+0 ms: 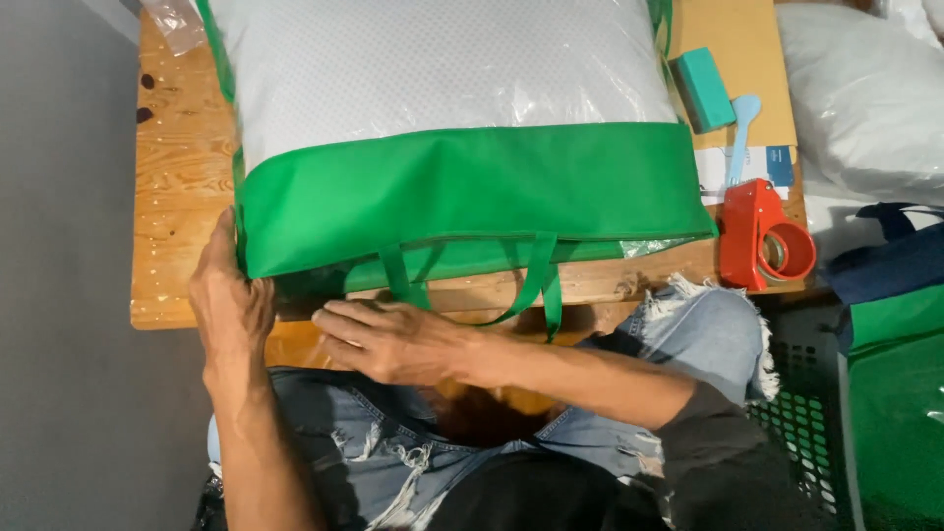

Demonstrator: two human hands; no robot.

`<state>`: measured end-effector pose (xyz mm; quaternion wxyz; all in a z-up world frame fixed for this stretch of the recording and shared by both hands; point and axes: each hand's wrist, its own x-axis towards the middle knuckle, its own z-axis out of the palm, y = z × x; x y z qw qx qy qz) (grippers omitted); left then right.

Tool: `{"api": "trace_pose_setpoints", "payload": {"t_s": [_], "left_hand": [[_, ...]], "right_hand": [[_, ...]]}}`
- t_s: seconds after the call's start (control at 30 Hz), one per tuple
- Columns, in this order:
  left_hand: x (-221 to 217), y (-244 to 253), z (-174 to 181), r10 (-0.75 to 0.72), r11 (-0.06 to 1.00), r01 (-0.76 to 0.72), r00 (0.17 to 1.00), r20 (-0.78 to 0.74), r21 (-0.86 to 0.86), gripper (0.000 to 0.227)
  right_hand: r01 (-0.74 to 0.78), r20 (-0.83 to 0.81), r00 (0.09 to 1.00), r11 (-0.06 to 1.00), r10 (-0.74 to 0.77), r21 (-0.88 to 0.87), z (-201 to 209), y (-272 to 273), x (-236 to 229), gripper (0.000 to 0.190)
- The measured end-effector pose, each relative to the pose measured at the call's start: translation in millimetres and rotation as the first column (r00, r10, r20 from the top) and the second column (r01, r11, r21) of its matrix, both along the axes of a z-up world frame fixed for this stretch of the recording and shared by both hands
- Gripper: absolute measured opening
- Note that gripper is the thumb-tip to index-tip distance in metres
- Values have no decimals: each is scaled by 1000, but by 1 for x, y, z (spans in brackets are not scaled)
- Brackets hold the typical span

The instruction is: Wiping a large green and white pillow bag with a blue sponge and adjusting its straps on a wooden table.

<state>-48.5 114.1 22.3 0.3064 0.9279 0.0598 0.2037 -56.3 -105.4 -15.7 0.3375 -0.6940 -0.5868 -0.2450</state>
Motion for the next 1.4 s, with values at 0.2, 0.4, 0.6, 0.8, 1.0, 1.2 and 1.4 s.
{"api": "trace_pose_setpoints", "payload": {"t_s": [0.2,0.4,0.6,0.8,1.0,1.2,1.4], "left_hand": [[-3,3,1,155,977,-188,950,-271,-98,54],[-2,30,-47,195,977,-201,978,-71,-77,37],[3,32,-46,211,977,-211,978,-5,-37,35],[-2,18,-16,181,982,-183,982,-46,-52,32],[-5,-9,72,-55,977,-96,749,-660,-191,105],[44,-35,119,-442,802,260,863,-243,-538,113],[161,-101,83,-373,927,364,921,-115,-95,73]], "right_hand": [[251,-49,966,967,-253,-31,-54,83,29,8],[212,-201,947,958,-249,-192,-26,94,34,14],[128,-371,888,920,-273,-370,3,83,49,28],[11,-536,778,861,-327,-509,25,76,44,42],[-618,-776,626,653,73,-438,137,-14,26,82],[-183,-713,700,954,-44,-238,186,-112,107,57],[697,-268,297,400,-917,-596,124,-179,208,81]]}}
